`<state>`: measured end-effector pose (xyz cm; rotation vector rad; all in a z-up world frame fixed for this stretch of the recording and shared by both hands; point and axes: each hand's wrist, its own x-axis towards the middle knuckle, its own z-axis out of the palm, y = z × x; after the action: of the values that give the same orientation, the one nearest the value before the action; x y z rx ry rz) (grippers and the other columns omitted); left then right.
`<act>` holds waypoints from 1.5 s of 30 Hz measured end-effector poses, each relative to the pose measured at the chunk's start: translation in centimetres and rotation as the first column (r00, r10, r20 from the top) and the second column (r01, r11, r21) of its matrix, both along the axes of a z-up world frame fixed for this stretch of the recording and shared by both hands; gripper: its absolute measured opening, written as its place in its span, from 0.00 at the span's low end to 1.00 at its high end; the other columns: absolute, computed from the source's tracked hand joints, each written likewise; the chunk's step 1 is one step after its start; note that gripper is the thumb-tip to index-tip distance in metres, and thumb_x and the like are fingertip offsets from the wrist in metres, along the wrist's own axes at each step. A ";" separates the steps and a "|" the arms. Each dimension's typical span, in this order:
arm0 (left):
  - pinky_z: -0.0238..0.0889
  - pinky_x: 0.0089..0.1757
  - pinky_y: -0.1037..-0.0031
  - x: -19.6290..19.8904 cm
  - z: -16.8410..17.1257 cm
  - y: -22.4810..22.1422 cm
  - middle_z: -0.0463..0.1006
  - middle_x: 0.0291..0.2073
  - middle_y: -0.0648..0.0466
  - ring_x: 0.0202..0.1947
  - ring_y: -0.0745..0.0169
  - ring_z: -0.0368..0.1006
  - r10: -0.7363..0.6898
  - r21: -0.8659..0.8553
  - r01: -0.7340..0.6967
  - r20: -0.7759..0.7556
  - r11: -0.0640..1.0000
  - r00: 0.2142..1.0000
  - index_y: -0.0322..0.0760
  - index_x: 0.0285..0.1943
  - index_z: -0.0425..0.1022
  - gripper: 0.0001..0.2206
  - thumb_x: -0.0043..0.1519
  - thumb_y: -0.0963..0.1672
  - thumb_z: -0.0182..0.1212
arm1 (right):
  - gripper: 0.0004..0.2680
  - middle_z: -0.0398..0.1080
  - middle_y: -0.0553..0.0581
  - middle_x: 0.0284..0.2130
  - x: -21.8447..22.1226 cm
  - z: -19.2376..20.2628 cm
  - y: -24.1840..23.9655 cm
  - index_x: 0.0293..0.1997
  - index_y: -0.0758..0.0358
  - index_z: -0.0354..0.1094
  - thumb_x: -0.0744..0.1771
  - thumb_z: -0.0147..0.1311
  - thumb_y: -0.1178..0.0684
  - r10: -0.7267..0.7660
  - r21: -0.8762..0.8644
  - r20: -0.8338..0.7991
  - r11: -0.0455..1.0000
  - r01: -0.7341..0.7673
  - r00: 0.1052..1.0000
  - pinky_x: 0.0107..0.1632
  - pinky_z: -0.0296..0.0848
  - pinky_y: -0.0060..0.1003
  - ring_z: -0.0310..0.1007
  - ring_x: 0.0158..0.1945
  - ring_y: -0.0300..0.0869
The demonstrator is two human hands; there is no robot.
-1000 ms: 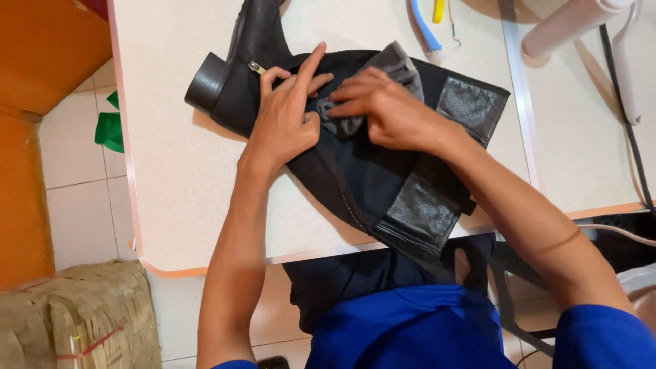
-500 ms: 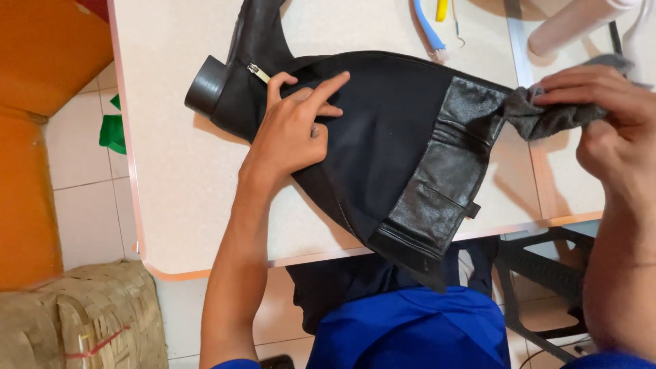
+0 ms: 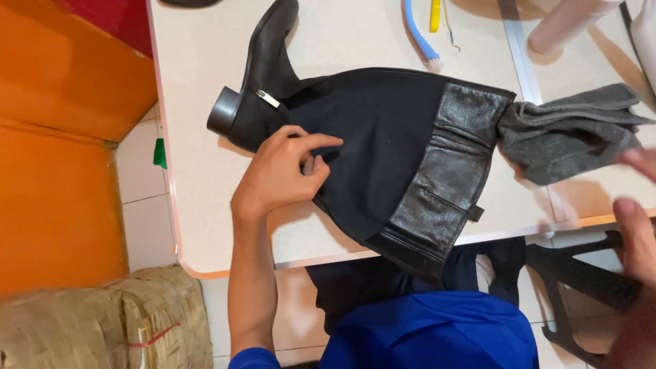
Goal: A person is cleaning a long black leather boot at a workbench by applying cleaning foam, scrubbing the surface with a brush, and wiping it clean with a cloth.
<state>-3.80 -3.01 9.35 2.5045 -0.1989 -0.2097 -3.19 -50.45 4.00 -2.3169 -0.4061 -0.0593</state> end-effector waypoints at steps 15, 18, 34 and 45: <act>0.67 0.42 0.75 -8.4 0.1 -3.5 0.72 0.61 0.55 0.32 0.67 0.66 0.589 -0.253 -0.577 -0.032 0.777 0.807 0.44 0.72 0.61 0.22 0.67 0.40 0.42 | 0.27 0.42 0.61 0.75 -7.3 -15.3 1.4 0.79 0.54 0.33 0.71 0.34 0.38 -0.324 -0.207 -0.936 0.825 0.526 0.141 0.73 0.52 0.53 0.47 0.75 0.55; 0.62 0.44 0.78 -8.7 -0.7 -2.9 0.68 0.64 0.55 0.29 0.72 0.60 0.584 -0.411 -0.565 -0.092 0.715 0.806 0.43 0.74 0.57 0.24 0.66 0.38 0.40 | 0.30 0.43 0.63 0.74 -5.0 -14.5 3.2 0.80 0.55 0.34 0.68 0.43 0.40 -0.346 -0.176 -0.919 0.788 0.591 0.189 0.73 0.52 0.49 0.48 0.75 0.55; 0.53 0.69 0.68 -10.4 -5.9 -3.0 0.60 0.69 0.46 0.74 0.51 0.56 0.665 -0.742 -0.407 0.069 0.533 0.744 0.37 0.72 0.54 0.24 0.65 0.36 0.44 | 0.23 0.87 0.60 0.38 -5.4 -11.3 -1.6 0.73 0.45 0.64 0.66 0.54 0.52 -0.338 -0.492 -0.696 0.867 -0.078 0.633 0.59 0.71 0.39 0.81 0.54 0.43; 0.56 0.65 0.69 -10.7 -6.9 -4.1 0.70 0.59 0.48 0.64 0.54 0.65 0.632 -0.713 -0.404 0.071 0.573 0.771 0.35 0.63 0.67 0.17 0.66 0.39 0.40 | 0.29 0.57 0.83 0.66 -1.6 8.8 12.8 0.80 0.62 0.35 0.69 0.44 0.51 0.457 0.584 -0.065 0.739 -0.338 0.887 0.75 0.55 0.57 0.57 0.74 0.66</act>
<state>-14.53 -7.06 2.41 1.7346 0.3193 0.4629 -4.78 -37.61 12.80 -1.5927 -0.6753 0.2452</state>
